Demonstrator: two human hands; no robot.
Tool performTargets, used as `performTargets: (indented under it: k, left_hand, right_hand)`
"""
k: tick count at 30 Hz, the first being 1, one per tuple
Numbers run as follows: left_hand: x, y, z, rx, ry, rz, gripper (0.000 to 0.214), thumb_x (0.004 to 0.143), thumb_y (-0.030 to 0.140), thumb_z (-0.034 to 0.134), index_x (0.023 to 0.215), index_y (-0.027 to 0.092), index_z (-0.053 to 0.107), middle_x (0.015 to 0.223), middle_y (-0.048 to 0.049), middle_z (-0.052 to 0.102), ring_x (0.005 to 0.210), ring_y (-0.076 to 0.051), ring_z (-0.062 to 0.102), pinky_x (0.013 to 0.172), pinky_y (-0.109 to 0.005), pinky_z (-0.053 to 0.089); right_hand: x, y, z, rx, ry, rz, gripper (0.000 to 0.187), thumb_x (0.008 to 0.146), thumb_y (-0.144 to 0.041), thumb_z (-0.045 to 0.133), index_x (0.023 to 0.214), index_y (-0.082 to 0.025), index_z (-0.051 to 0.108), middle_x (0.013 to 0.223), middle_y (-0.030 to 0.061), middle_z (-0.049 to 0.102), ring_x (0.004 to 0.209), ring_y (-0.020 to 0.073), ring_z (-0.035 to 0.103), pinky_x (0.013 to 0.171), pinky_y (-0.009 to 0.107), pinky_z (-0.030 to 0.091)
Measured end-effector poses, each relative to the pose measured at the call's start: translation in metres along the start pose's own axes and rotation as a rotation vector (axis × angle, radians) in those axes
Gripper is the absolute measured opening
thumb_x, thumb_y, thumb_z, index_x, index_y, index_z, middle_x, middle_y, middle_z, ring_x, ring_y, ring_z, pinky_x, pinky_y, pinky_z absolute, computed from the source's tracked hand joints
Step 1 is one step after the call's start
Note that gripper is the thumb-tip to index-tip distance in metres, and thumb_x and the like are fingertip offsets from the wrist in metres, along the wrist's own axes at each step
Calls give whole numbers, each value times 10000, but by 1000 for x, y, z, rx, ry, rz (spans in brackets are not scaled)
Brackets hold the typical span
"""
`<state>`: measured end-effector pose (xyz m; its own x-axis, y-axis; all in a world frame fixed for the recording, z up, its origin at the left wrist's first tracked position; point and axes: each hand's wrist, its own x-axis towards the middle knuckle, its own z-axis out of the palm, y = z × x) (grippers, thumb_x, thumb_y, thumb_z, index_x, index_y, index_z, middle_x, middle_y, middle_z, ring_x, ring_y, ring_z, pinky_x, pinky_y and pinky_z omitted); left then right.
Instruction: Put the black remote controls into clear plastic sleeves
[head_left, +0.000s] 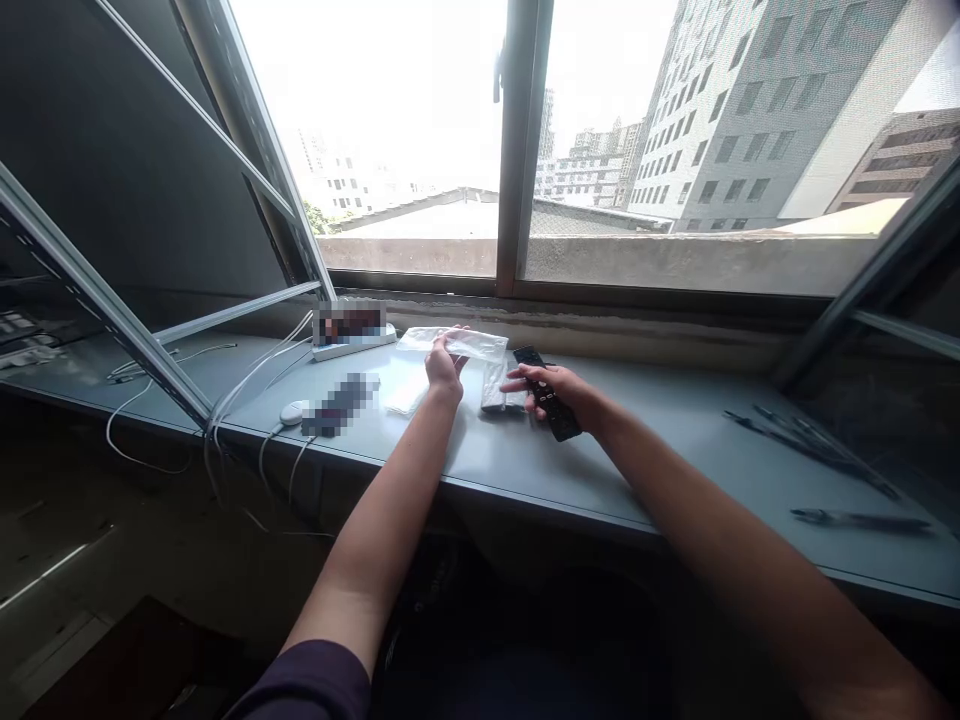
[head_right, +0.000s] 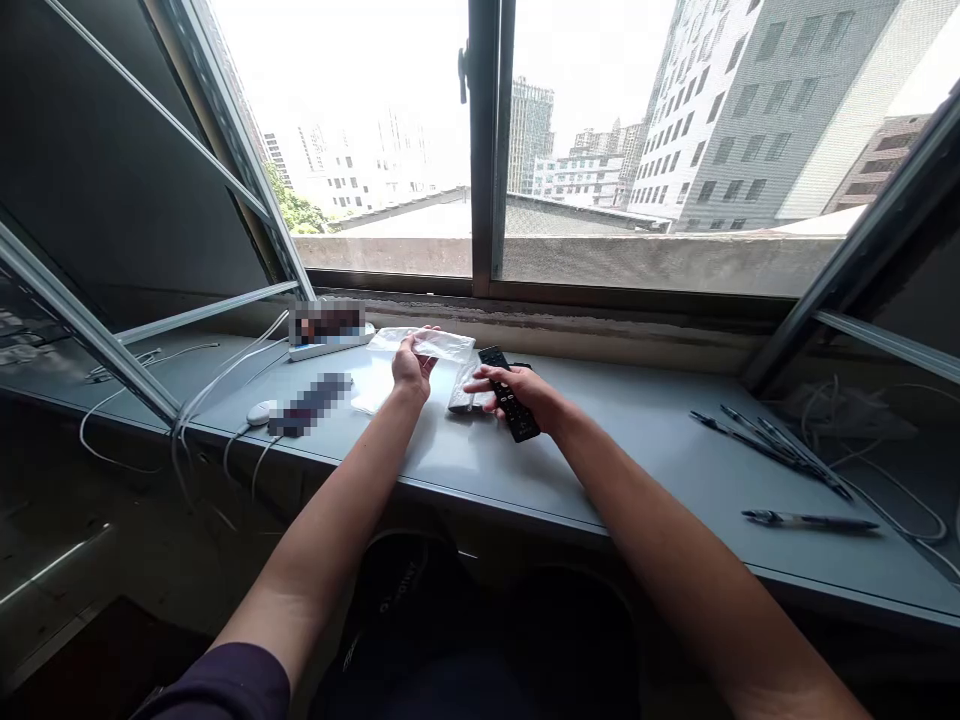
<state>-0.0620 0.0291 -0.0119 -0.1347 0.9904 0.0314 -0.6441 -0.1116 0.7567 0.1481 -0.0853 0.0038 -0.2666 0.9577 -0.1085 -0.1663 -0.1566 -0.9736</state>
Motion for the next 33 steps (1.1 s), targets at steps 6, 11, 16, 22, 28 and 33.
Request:
performTargets:
  k: [6, 11, 16, 22, 28, 33]
  left_hand:
    - [-6, -2, 5, 45, -164, -63, 329, 1053, 375, 558, 1188, 170, 777, 1158, -117, 834, 1099, -212, 773, 872, -270, 593]
    - [-18, -5, 12, 143, -437, -187, 341, 1016, 372, 610, 1167, 133, 800, 1167, -148, 830, 1133, -269, 770, 945, -316, 588]
    - [-29, -2, 12, 239, -641, -372, 376, 977, 406, 667, 1186, 132, 815, 1160, -178, 825, 1085, -335, 785, 885, -387, 617]
    - [-24, 3, 11, 146, -585, -320, 328, 963, 370, 652, 1116, 139, 827, 1264, -173, 814, 1216, -320, 753, 1006, -376, 600]
    - [-7, 3, 4, 26, -396, -263, 265, 975, 266, 595, 1086, 150, 806, 1235, -147, 824, 1214, -261, 758, 1058, -340, 574]
    - [-1, 4, 1, -39, -256, -306, 275, 1022, 228, 546, 1114, 129, 786, 1189, -163, 821, 1134, -220, 780, 1026, -300, 581]
  right_hand:
    - [-4, -9, 0, 125, 117, -119, 571, 996, -489, 798, 1501, -302, 608, 1414, 143, 752, 836, 237, 850, 419, 207, 534]
    - [-16, -15, 4, -9, -81, -92, 639, 1057, -573, 694, 1601, -262, 569, 1007, 92, 829, 520, 168, 744, 401, 212, 514]
    - [-20, -13, 5, -148, -239, -36, 648, 1065, -559, 693, 1563, -151, 620, 820, 104, 836, 447, 154, 677, 441, 219, 546]
    - [-21, -10, 6, -195, -341, 62, 570, 945, -555, 853, 1356, -167, 774, 1206, 188, 849, 655, 228, 818, 451, 235, 589]
    - [-27, -12, 9, -278, -472, 116, 541, 941, -561, 860, 1333, -193, 805, 1395, 177, 786, 844, 292, 868, 474, 241, 613]
    - [-30, -15, 10, -387, -580, 172, 560, 941, -573, 856, 1362, -206, 809, 1361, 145, 804, 806, 253, 856, 518, 228, 621]
